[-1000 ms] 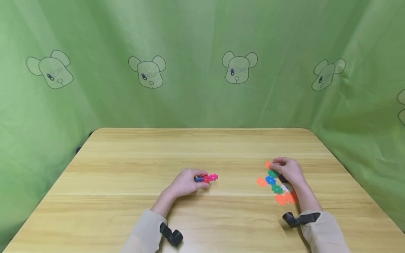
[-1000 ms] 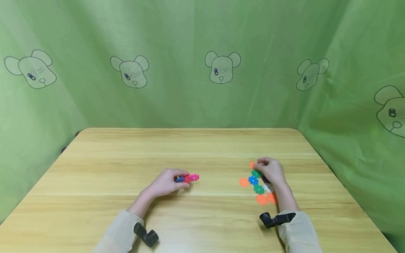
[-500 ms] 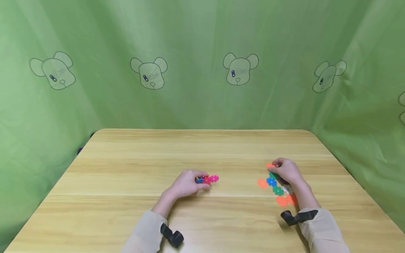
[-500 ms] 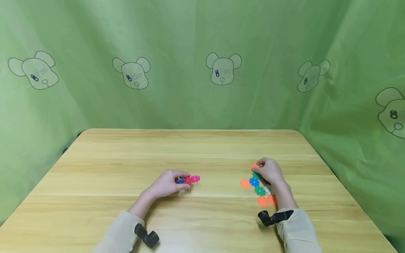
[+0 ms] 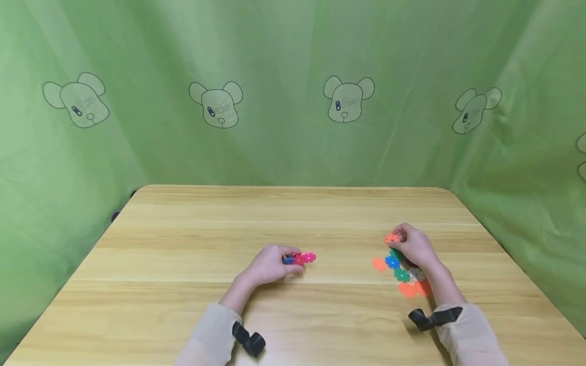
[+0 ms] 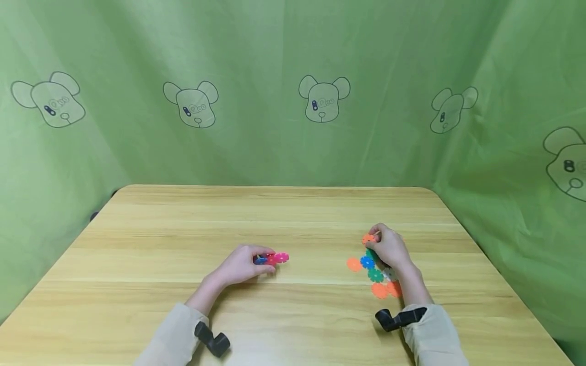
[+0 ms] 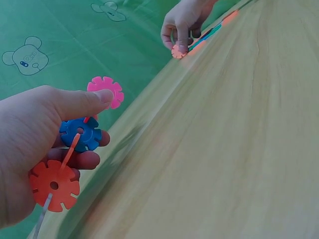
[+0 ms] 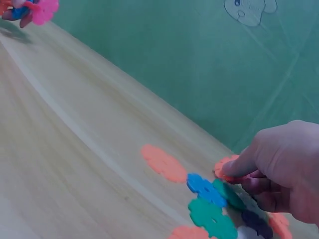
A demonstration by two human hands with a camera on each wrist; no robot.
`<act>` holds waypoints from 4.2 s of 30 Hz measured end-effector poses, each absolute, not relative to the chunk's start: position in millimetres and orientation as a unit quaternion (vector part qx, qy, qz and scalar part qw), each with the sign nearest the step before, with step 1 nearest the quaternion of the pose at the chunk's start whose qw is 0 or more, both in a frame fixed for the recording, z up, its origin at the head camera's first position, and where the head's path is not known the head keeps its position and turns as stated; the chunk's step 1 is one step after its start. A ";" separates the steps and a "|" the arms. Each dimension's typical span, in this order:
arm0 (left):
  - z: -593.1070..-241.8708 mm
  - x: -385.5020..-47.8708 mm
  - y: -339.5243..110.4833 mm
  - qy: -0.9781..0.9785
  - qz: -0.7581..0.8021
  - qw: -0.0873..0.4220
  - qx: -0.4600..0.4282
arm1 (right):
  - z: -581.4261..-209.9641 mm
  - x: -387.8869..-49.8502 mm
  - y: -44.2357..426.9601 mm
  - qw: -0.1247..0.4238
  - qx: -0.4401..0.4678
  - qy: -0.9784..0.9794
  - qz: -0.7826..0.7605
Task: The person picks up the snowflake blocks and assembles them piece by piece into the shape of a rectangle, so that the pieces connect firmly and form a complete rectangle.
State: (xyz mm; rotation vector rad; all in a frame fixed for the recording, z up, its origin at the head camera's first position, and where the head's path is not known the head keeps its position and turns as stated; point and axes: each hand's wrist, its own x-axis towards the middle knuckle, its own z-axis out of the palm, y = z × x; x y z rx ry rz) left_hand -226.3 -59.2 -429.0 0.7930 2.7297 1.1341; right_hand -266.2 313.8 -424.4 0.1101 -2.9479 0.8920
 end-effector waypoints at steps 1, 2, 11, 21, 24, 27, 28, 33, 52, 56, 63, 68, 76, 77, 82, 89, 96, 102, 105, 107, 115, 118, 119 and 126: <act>-429.4 -226.4 -59.2 0.891 0.369 0.040 0.260 | -422.9 -264.9 311.6 0.032 0.039 -0.955 0.294; -429.4 -226.3 -59.3 0.891 0.368 0.039 0.261 | -421.2 -263.5 308.7 0.034 0.043 -0.953 0.298; -428.7 -224.9 -59.6 0.895 0.361 0.031 0.261 | -409.3 -255.5 271.1 0.003 0.091 -0.927 0.363; -427.9 -225.2 -59.6 0.897 0.357 0.029 0.260 | -409.4 -247.0 223.6 -0.070 0.134 -0.886 0.439; -427.7 -225.6 -59.8 0.897 0.354 0.029 0.262 | -410.1 -244.9 212.0 -0.094 0.140 -0.874 0.456; -427.9 -225.8 -60.0 0.899 0.349 0.028 0.264 | -410.8 -242.4 201.7 -0.116 0.145 -0.859 0.476; -428.2 -225.7 -59.8 0.899 0.348 0.027 0.265 | -411.1 -241.2 198.9 -0.124 0.148 -0.854 0.483; -429.6 -224.5 -59.0 0.900 0.349 0.031 0.261 | -412.8 -235.8 187.6 -0.141 0.162 -0.840 0.498; -429.8 -223.8 -57.3 0.898 0.345 0.024 0.271 | -405.7 -221.1 172.7 -0.138 0.169 -0.836 0.504; -430.7 -224.1 -56.7 0.898 0.342 0.022 0.277 | -420.6 -228.3 175.2 -0.133 0.170 -0.834 0.507; -427.9 -225.6 -58.7 0.897 0.327 0.007 0.296 | -421.2 -227.5 170.6 -0.129 0.164 -0.833 0.512; -426.3 -226.8 -60.8 0.897 0.318 -0.001 0.307 | -422.6 -227.0 166.8 -0.134 0.157 -0.822 0.531; -425.7 -226.1 -61.4 0.893 0.309 -0.014 0.327 | -422.4 -224.7 166.6 -0.135 0.156 -0.812 0.546; -425.1 -225.4 -61.3 0.893 0.308 -0.015 0.327 | -422.1 -224.2 166.9 -0.138 0.155 -0.810 0.549; -424.5 -223.4 -61.6 0.894 0.301 -0.019 0.332 | -421.4 -223.2 167.2 -0.150 0.157 -0.804 0.553; -425.2 -222.0 -63.1 0.892 0.299 -0.024 0.337 | -421.8 -220.5 164.3 -0.151 0.160 -0.802 0.556; -427.4 -223.2 -62.5 0.892 0.294 -0.024 0.343 | -420.9 -216.0 161.3 -0.146 0.153 -0.794 0.570; -426.5 -222.4 -61.0 0.896 0.288 -0.019 0.338 | -422.2 -217.6 161.2 -0.140 0.156 -0.786 0.581; -427.0 -222.9 -61.9 0.898 0.292 -0.011 0.328 | -422.4 -217.6 160.3 -0.151 0.151 -0.783 0.584; -427.4 -223.6 -62.8 0.900 0.294 -0.004 0.321 | -423.5 -218.4 159.6 -0.157 0.150 -0.783 0.583; -427.7 -224.1 -62.9 0.908 0.294 0.025 0.298 | -425.8 -221.5 160.7 -0.157 0.150 -0.790 0.574; -426.8 -223.8 -63.0 0.909 0.294 0.023 0.294 | -426.0 -222.2 161.8 -0.157 0.151 -0.791 0.572; -426.7 -223.9 -62.9 0.909 0.295 0.024 0.292 | -425.6 -221.7 161.7 -0.158 0.151 -0.789 0.574; -425.7 -224.7 -61.7 0.913 0.294 0.025 0.283 | -427.3 -221.4 159.2 -0.174 0.152 -0.769 0.596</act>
